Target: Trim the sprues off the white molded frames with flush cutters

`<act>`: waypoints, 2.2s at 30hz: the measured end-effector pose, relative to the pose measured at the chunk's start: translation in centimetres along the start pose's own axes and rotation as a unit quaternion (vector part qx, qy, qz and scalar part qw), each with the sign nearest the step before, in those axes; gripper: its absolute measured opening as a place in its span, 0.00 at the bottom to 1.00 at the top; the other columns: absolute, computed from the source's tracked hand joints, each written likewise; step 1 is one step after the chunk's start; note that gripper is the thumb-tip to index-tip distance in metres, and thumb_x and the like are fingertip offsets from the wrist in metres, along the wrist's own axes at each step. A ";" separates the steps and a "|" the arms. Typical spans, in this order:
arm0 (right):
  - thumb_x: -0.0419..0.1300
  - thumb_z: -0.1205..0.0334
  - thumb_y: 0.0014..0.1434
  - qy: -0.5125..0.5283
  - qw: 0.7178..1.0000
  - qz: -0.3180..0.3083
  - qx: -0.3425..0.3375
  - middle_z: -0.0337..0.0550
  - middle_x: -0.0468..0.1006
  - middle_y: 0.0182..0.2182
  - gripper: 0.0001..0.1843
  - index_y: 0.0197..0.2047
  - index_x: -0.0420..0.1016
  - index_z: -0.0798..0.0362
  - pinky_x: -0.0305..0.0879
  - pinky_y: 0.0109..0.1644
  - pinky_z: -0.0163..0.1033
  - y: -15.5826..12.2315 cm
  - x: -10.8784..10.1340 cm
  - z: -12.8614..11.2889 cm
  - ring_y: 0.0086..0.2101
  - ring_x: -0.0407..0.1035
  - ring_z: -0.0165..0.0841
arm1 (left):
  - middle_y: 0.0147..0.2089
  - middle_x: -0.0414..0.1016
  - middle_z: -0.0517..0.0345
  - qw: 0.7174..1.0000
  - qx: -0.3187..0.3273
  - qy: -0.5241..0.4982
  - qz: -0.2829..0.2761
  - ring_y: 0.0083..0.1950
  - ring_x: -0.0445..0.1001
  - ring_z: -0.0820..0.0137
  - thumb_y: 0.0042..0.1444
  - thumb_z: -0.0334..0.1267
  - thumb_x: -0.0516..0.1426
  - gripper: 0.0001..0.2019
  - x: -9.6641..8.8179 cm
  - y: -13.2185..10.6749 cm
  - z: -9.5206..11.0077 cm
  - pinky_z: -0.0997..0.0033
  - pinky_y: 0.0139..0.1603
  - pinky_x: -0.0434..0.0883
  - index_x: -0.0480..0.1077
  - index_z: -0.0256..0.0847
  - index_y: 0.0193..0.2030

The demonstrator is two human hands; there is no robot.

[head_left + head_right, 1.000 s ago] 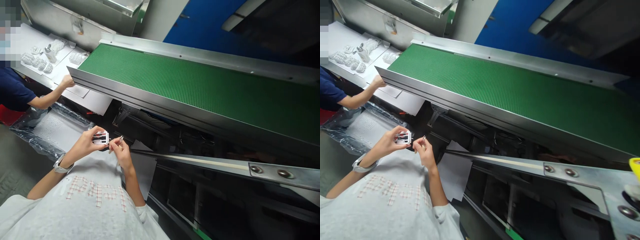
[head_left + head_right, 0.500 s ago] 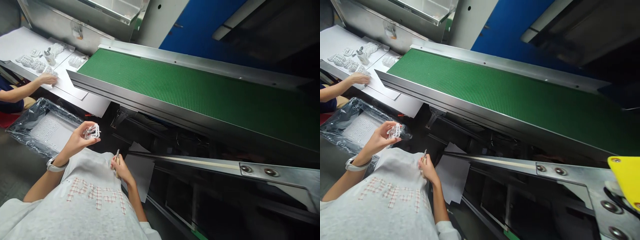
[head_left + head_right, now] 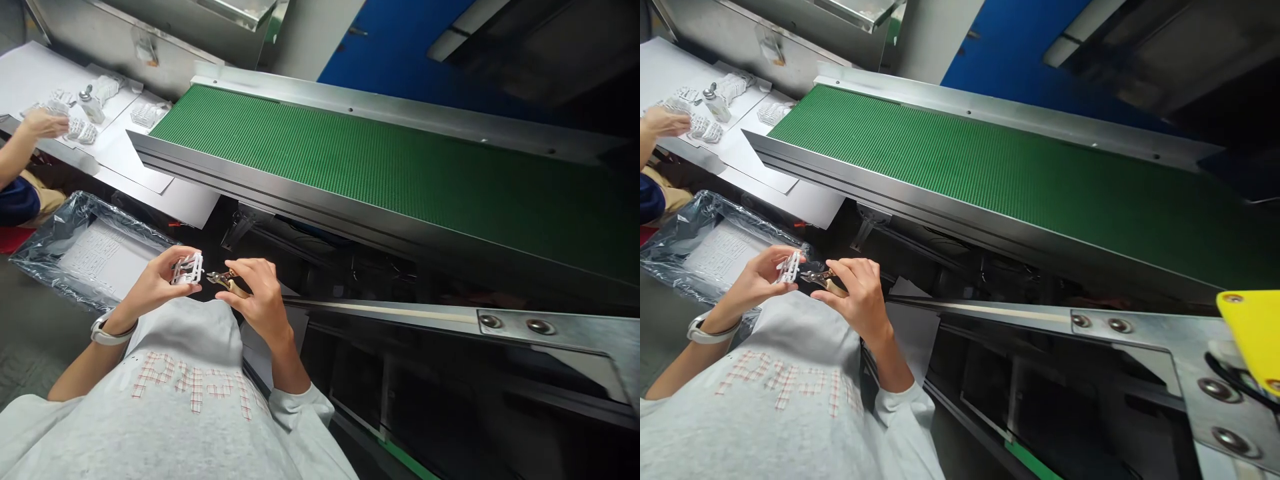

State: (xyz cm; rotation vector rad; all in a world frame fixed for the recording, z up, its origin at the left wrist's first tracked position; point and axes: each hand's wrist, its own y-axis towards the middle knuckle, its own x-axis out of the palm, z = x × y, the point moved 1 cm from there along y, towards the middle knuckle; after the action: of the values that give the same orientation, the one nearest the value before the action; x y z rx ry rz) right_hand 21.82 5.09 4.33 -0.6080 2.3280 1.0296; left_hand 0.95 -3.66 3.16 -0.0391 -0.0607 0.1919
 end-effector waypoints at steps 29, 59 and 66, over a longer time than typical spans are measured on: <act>0.61 0.46 0.68 -0.043 0.998 0.011 -0.045 0.42 0.86 0.36 0.15 0.41 0.78 0.50 0.63 0.45 0.45 1.7 -1.3 -0.4 0.35 0.75 0.34 | 0.46 0.81 0.55 0.998 0.015 0.064 -0.004 0.46 0.80 0.67 0.47 0.37 0.74 0.23 0.1 0.1 2.1 0.73 0.47 0.80 0.78 0.42 0.51; 0.64 0.48 0.67 -0.025 0.998 0.043 0.024 0.42 0.83 0.29 0.14 0.36 0.77 0.50 0.69 0.36 0.41 0.9 0.0 1.0 0.29 0.74 0.34 | 0.57 0.81 0.49 0.949 0.236 0.204 -0.056 0.54 0.79 0.61 0.52 0.35 0.72 0.23 -0.5 0.2 2.8 0.64 0.53 0.77 0.77 0.46 0.55; 0.63 0.45 0.66 -0.075 0.996 0.021 0.038 0.43 0.84 0.31 0.17 0.38 0.77 0.51 0.68 0.39 0.42 0.5 0.1 1.1 0.31 0.74 0.35 | 0.56 0.82 0.54 0.879 0.308 0.361 -0.045 0.49 0.78 0.61 0.59 0.35 0.68 0.22 -1.3 1.2 2.2 0.60 0.51 0.75 0.75 0.51 0.60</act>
State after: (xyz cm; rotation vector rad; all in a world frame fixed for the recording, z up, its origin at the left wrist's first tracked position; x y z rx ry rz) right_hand 21.77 6.19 3.89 -0.4372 2.2457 0.9656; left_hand -0.66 -2.69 5.21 0.5304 0.7478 0.0863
